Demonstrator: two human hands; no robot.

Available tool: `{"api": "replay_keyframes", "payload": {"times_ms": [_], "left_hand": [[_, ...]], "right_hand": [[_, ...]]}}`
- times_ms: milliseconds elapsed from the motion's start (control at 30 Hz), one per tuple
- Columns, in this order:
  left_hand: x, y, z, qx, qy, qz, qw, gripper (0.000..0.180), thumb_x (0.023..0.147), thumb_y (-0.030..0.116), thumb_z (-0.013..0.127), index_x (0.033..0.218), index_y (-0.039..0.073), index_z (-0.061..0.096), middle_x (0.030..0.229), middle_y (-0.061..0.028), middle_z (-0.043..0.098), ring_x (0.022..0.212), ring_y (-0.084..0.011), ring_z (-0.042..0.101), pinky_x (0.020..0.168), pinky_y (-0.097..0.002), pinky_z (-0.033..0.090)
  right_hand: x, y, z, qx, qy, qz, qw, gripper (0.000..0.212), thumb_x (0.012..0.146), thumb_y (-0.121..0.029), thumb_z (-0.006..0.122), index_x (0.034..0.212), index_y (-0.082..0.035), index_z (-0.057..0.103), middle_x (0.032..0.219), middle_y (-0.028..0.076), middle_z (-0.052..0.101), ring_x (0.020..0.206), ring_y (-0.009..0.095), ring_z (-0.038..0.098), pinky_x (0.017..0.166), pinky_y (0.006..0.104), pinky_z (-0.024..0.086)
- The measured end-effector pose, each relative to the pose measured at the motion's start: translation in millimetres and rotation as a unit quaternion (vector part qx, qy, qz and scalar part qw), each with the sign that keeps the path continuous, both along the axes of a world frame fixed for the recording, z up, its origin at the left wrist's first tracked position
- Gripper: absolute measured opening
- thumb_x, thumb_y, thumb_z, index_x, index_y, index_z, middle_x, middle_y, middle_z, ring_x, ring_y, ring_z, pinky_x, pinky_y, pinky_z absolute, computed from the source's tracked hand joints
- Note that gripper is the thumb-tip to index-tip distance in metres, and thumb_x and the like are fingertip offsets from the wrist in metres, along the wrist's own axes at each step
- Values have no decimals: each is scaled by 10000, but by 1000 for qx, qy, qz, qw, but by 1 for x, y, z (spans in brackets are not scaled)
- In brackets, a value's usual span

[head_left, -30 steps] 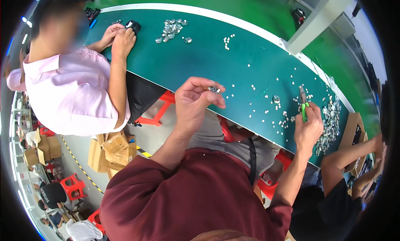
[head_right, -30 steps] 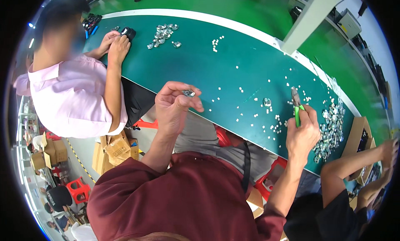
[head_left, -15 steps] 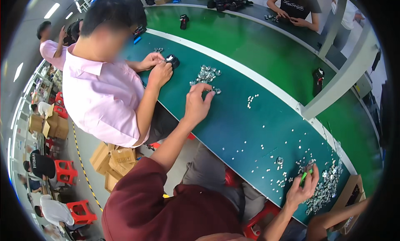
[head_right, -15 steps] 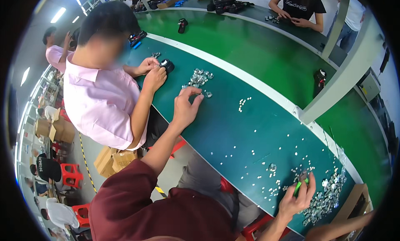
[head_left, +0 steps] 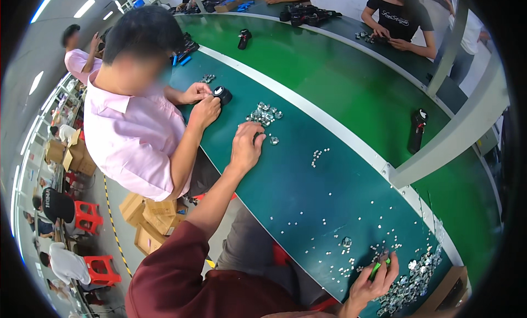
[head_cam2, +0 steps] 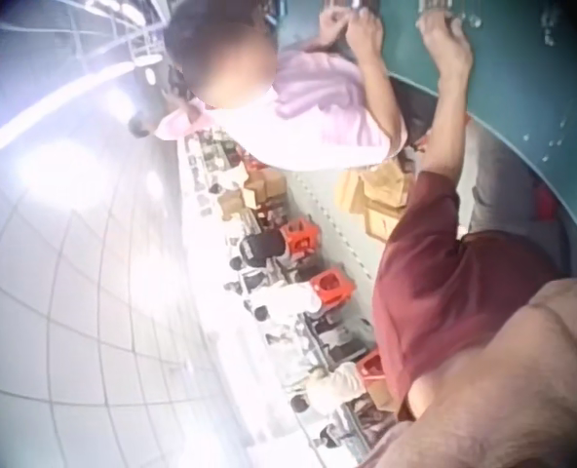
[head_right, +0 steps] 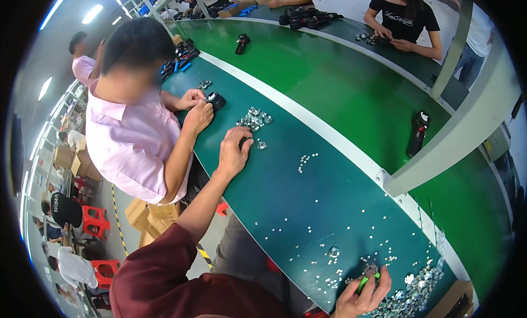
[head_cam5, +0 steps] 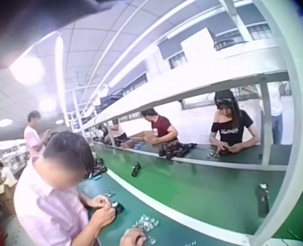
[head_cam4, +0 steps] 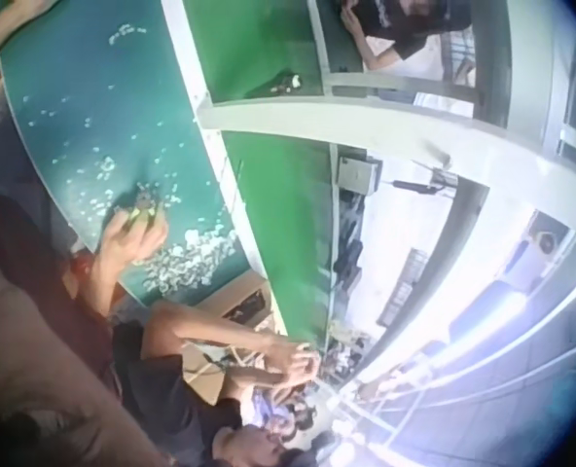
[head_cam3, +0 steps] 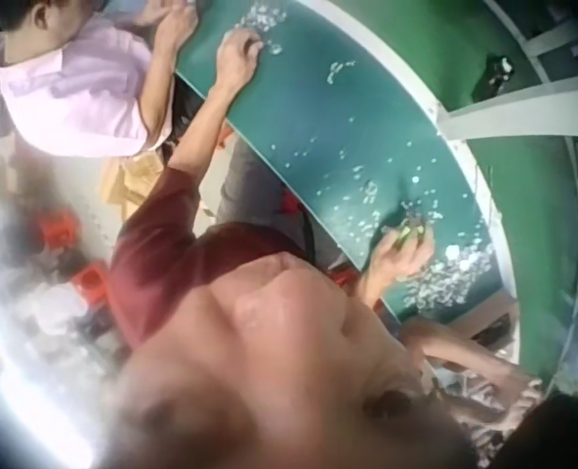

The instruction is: Trim excess pins or material from small electronic components using diagonal cutters on an assembly line.

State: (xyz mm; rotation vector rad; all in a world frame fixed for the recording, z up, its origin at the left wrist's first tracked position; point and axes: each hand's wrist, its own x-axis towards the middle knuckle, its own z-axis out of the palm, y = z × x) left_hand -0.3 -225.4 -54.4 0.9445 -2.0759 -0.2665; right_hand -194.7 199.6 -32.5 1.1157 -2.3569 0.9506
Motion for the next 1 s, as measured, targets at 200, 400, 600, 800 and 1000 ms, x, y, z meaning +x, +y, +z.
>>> {"api": "replay_keyframes", "payload": {"times_ms": [200,400,600,800,1000], "left_hand": [[-6,18,13,-111,-7,-5,994,200,795,-39,724,985,-2,675,1109,-181,697,1069,-366,652,917,-426,534],[-54,169,38,45,-2,-324,945,452,792,129,797,1217,102,646,1373,-158,574,1272,-376,547,1072,-515,441],[-80,255,9,58,-147,-458,875,512,860,268,748,1330,144,589,1499,-148,458,1449,-362,351,1195,-615,223],[-83,257,0,90,-55,-460,881,400,887,243,716,1251,102,625,1427,-125,507,1421,-368,383,1196,-609,234],[-99,278,6,60,-89,-481,870,468,863,279,731,1262,63,617,1449,-225,479,1412,-412,375,1191,-629,219]], "right_hand": [[0,3,-6,-72,-41,18,996,338,926,35,527,1237,167,539,1399,331,477,1144,451,626,973,491,550],[3,-2,-2,-96,-9,12,995,359,937,-6,545,1255,160,524,1430,322,455,1193,434,602,983,488,521],[1,0,-11,-119,-7,-1,993,354,911,6,549,1225,169,534,1393,326,475,1157,438,608,956,493,545],[8,-8,-5,-132,-3,13,991,308,880,62,519,1166,174,548,1356,330,488,1168,456,590,944,497,590],[5,-3,-13,-135,-1,9,991,340,882,52,530,1205,154,562,1396,292,499,1154,426,635,942,479,561]]}}
